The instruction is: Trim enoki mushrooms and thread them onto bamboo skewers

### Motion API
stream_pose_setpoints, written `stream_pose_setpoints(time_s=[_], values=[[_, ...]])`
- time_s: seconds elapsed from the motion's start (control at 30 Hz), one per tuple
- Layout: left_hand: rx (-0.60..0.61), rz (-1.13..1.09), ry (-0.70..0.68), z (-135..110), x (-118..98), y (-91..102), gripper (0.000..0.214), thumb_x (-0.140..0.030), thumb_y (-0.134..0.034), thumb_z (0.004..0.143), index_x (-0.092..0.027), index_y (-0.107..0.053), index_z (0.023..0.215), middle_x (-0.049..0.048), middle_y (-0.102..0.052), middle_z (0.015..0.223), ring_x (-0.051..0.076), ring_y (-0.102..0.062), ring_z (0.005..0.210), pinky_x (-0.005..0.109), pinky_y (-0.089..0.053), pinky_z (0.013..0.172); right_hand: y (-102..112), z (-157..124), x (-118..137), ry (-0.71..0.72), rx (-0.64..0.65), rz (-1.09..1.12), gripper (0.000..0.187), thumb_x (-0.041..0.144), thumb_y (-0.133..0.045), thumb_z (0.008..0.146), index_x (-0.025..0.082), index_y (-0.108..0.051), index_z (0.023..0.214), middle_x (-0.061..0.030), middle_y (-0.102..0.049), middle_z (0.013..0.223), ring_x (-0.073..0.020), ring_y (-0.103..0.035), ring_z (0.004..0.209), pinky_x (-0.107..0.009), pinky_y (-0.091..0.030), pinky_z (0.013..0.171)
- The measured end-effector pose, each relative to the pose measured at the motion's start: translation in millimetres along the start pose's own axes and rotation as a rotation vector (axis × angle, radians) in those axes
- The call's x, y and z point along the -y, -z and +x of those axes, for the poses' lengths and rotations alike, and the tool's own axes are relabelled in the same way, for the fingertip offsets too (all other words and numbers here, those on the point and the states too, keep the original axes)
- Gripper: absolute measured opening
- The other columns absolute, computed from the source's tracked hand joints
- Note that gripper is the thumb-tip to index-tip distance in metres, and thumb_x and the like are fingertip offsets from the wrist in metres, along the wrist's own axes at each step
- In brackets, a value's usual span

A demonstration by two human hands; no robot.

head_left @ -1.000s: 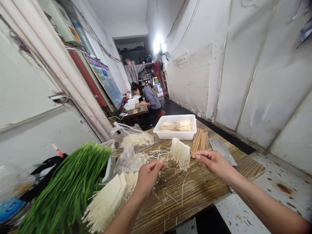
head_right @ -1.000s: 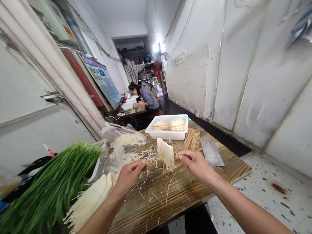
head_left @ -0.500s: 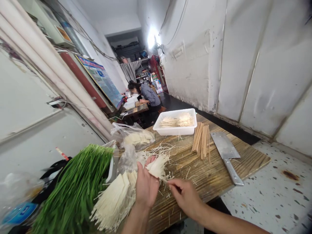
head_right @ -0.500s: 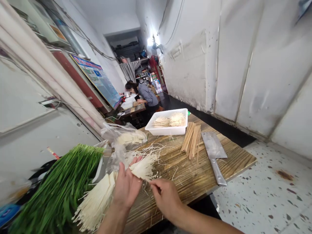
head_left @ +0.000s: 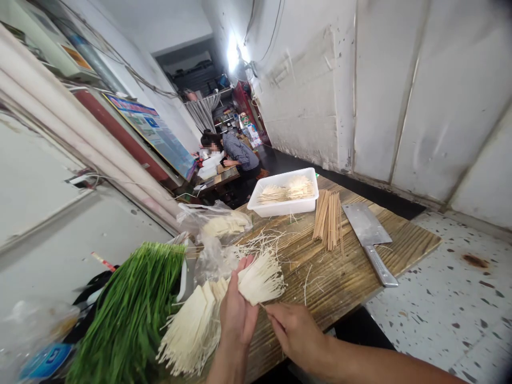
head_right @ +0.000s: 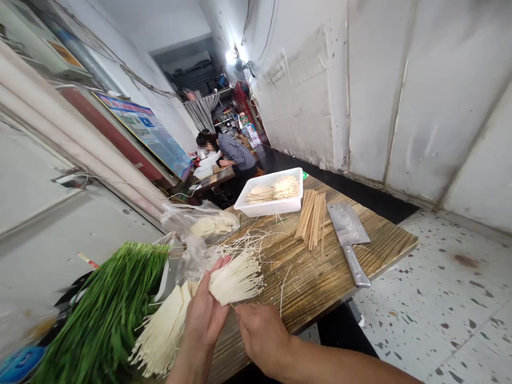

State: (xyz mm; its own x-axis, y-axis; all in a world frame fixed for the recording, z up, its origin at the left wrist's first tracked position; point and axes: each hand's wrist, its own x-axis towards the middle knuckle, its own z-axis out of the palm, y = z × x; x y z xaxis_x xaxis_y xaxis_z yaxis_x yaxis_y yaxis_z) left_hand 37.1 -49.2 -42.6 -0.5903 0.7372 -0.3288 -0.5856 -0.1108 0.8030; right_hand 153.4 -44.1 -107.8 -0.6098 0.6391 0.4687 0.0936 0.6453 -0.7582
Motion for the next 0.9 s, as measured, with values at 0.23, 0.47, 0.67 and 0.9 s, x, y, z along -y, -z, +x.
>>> stream_pose_setpoints(time_s=[0.23,0.47,0.67,0.9], values=[[-0.014,0.04,-0.021,0,8,0.1,0.032,-0.021,-0.045,0.091,-0.015,-0.06,0.118,0.0106,-0.058,0.131,0.021,-0.053,0.12,0.038,-0.038,0.106,4,2,6,0.026,0.068,-0.132,0.025,0.01,-0.036,0.088,0.016,-0.056,0.076,-0.0067,-0.064,0.069,-0.0171,-0.059,0.061,-0.025,-0.043,0.057],[0.006,0.044,0.014,8,7,-3.8,0.034,-0.018,-0.045,0.09,-0.016,-0.056,0.122,0.0099,-0.056,0.133,0.019,-0.052,0.122,0.036,-0.035,0.108,9,7,1,0.02,0.028,-0.161,0.024,0.01,-0.036,0.087,0.017,-0.057,0.076,-0.006,-0.063,0.066,-0.0168,-0.059,0.059,-0.024,-0.043,0.056],[0.057,0.027,-0.139,7,-5,11.4,0.046,-0.045,-0.031,0.094,-0.023,-0.051,0.129,0.004,-0.039,0.148,0.011,-0.033,0.135,0.024,-0.024,0.112,44,28,-3,-0.068,-0.071,-0.004,0.023,0.018,-0.04,0.087,0.016,-0.063,0.083,-0.0061,-0.067,0.073,-0.0165,-0.061,0.066,-0.025,-0.044,0.062],[0.096,0.29,-0.236,5,5,70.5,0.037,-0.048,-0.054,0.083,-0.026,-0.067,0.111,0.0028,-0.063,0.124,0.022,-0.055,0.118,0.031,-0.04,0.103,81,45,-11,-0.355,0.035,0.353,0.017,0.025,-0.049,0.084,0.014,-0.059,0.076,0.0051,-0.049,0.048,-0.0084,-0.042,0.044,-0.019,-0.033,0.046]])
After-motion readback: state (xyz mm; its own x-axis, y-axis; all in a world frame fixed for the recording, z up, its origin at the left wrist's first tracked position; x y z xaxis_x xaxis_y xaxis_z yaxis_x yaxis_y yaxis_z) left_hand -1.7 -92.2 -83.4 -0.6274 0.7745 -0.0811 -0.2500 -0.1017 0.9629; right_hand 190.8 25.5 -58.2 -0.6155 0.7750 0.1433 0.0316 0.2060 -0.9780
